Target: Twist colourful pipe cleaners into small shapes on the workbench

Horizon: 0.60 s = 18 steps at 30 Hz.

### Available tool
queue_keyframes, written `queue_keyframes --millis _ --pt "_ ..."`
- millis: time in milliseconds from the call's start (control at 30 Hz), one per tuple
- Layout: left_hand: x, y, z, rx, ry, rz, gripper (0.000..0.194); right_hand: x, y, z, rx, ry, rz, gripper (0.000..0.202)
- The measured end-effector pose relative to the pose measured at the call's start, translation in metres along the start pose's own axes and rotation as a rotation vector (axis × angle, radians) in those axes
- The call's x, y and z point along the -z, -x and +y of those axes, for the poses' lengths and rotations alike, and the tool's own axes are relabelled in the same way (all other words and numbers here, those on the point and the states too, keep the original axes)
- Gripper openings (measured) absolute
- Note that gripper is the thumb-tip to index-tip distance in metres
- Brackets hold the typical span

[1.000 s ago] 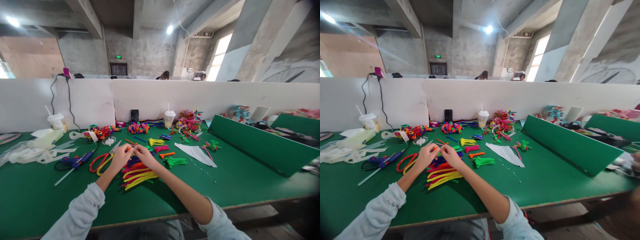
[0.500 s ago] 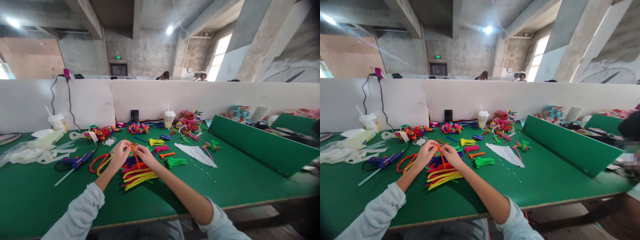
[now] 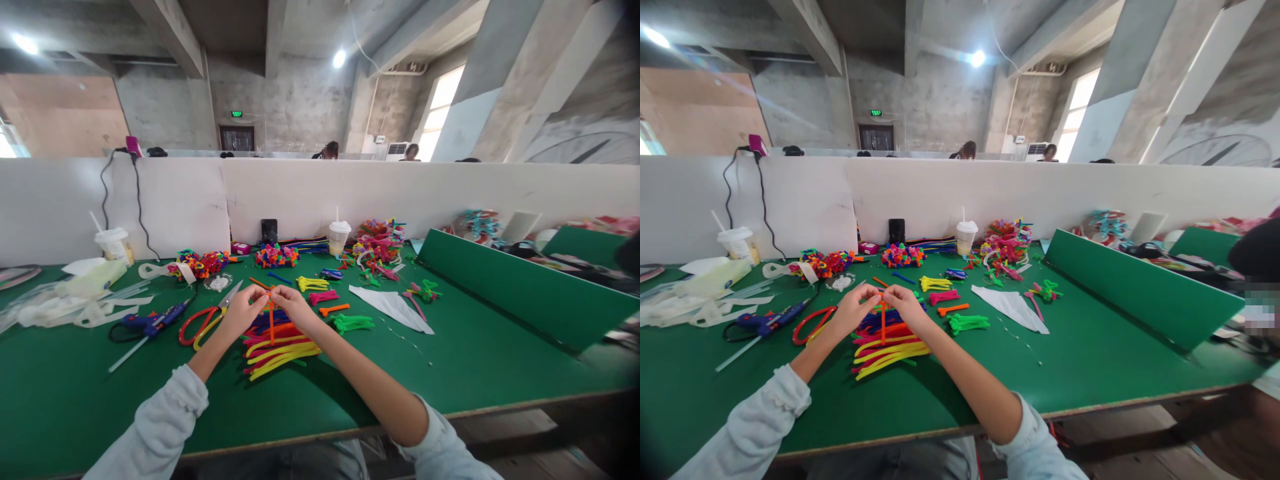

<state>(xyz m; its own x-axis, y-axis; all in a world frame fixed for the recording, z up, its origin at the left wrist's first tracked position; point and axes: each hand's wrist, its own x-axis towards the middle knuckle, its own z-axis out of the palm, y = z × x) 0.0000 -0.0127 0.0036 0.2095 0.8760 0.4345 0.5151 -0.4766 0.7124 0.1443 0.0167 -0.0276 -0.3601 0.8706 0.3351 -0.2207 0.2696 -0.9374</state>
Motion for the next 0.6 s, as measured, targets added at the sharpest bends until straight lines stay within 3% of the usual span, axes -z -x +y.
queue_keyframes --millis 167,400,600 --pt "0.002 0.000 0.001 -0.073 -0.158 -0.004 0.019 0.001 -0.001 -0.001 -0.020 0.070 -0.022 0.029" --pt "-0.002 0.001 -0.001 -0.059 -0.358 0.050 0.018 0.007 -0.003 -0.007 0.015 0.284 -0.020 0.027" --pt "-0.008 0.001 -0.009 -0.011 -0.197 0.121 0.008 0.005 -0.003 -0.001 -0.012 0.235 -0.025 0.029"
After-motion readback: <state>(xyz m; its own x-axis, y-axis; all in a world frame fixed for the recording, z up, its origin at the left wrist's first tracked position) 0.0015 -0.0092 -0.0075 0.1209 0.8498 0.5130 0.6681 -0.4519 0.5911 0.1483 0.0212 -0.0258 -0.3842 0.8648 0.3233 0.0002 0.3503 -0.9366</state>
